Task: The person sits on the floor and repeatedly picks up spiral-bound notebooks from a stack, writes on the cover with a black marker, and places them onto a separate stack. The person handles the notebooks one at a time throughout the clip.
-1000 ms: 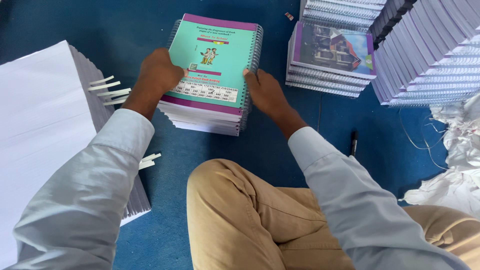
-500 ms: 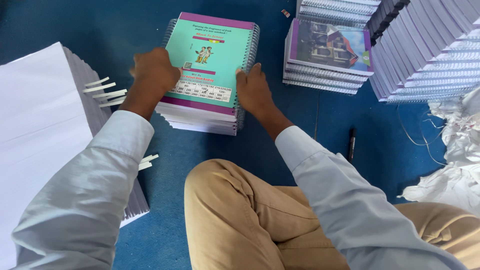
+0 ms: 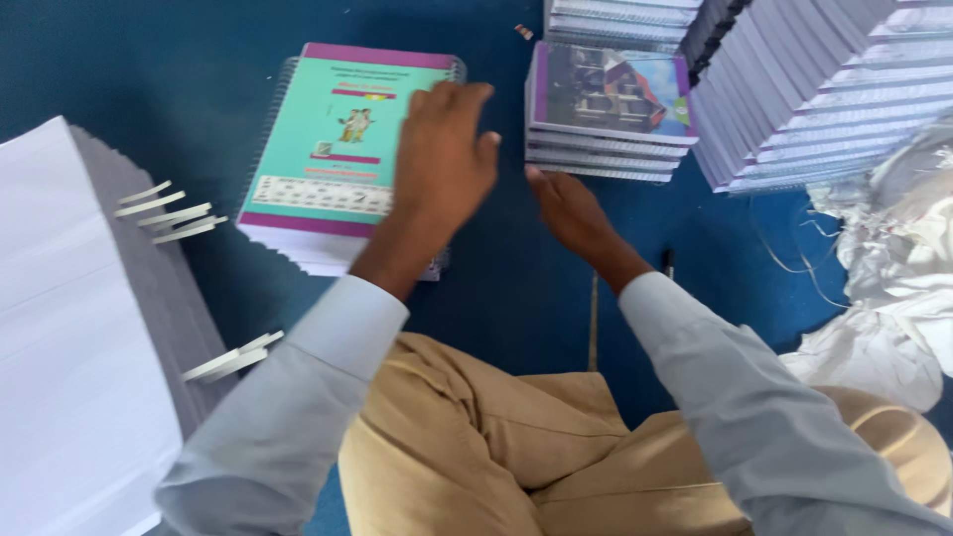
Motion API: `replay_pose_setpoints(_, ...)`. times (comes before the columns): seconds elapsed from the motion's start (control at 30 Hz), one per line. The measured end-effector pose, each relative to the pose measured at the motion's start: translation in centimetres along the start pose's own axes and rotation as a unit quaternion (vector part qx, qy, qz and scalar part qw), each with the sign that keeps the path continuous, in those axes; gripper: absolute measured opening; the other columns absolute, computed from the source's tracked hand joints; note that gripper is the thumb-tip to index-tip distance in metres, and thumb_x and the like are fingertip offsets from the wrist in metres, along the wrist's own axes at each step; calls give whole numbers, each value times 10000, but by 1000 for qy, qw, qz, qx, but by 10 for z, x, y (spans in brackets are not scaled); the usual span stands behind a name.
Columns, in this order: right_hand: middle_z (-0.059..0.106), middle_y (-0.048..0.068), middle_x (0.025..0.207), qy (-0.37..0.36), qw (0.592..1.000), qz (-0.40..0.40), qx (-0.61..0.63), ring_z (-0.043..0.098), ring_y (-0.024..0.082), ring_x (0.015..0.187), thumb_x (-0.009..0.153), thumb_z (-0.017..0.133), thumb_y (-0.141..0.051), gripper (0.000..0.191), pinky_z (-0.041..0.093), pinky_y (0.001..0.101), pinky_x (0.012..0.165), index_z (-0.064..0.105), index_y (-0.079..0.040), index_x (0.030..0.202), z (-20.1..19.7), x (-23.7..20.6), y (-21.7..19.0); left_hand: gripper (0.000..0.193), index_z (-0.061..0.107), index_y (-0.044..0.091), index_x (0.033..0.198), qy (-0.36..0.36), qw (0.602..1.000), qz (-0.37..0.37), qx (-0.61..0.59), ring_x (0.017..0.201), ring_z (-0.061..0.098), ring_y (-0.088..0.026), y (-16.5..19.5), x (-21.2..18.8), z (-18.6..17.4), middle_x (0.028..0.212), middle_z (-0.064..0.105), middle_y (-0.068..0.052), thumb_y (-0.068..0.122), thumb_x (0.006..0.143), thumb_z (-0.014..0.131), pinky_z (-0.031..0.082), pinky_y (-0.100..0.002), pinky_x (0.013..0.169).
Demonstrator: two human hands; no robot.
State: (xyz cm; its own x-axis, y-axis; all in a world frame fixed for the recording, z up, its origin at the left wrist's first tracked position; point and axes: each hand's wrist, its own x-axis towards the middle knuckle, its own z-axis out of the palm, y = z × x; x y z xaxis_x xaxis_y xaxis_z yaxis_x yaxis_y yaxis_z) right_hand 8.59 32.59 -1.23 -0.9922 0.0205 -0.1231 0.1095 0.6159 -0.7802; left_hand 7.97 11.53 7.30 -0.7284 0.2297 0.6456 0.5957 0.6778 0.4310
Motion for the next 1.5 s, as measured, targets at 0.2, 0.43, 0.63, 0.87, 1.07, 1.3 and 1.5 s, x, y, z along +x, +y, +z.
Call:
replay_pose_setpoints(0.2,727,142,838,-22,978,145,-146,698,243,778,968,581,-516,506,536,406,757,721,-30,991,-56,-22,88,371,650,30,1229,-45,992,2,-121,1057,626,-378,43,-7,61,1122,677,-178,100,877,742,518,-480,909)
replay_pose_setpoints(0.43,752,206,842,15,968,222,-120,698,286,684,994,606,-484,488,563,389,653,738,-15,1015,-110,-19,158,421,648,23,1262,-153,967,-87,-186,1051,682,-321,38,-37,113,1137,702,-173,141,866,724,535,-438,908)
replay_pose_setpoints(0.63,687,108,999,141,954,207,167,692,249,733,982,592,-434,462,567,389,628,647,-9,1155,-153,16,160,422,647,31,1275,-226,947,-151,-169,1048,664,-320,28,-62,130,1089,693,-157,140,873,715,528,-440,890)
replay_pose_setpoints(0.87,617,79,1018,143,943,219,204,627,215,775,1011,558,-471,512,562,404,689,588,1,1206,-164,43,137,411,652,47,1270,-241,944,-166,-155,1039,664,-297,21,-55,134,1077,690,-131,146,876,714,535,-426,886)
replay_pose_setpoints(1.07,632,80,962,139,939,231,216,546,169,695,972,630,-428,471,514,372,610,638,26,1098,-155,55,124,401,674,49,1247,-227,947,-162,-158,1031,668,-300,23,-51,128,1073,701,-130,146,863,733,530,-423,887)
replay_pose_setpoints(1.3,671,85,819,187,948,192,173,532,149,606,899,776,-265,316,400,332,512,677,35,895,-161,57,116,392,664,44,1261,-209,946,-154,-193,1025,670,-284,24,-48,126,1086,698,-128,133,882,710,539,-415,875)
replay_pose_setpoints(1.5,638,49,805,153,915,224,299,530,117,618,872,789,-236,255,419,292,503,683,-9,922,-161,58,112,391,666,33,1247,-195,956,-123,-183,1055,661,-301,28,-43,131,1087,703,-136,130,872,723,523,-431,909)
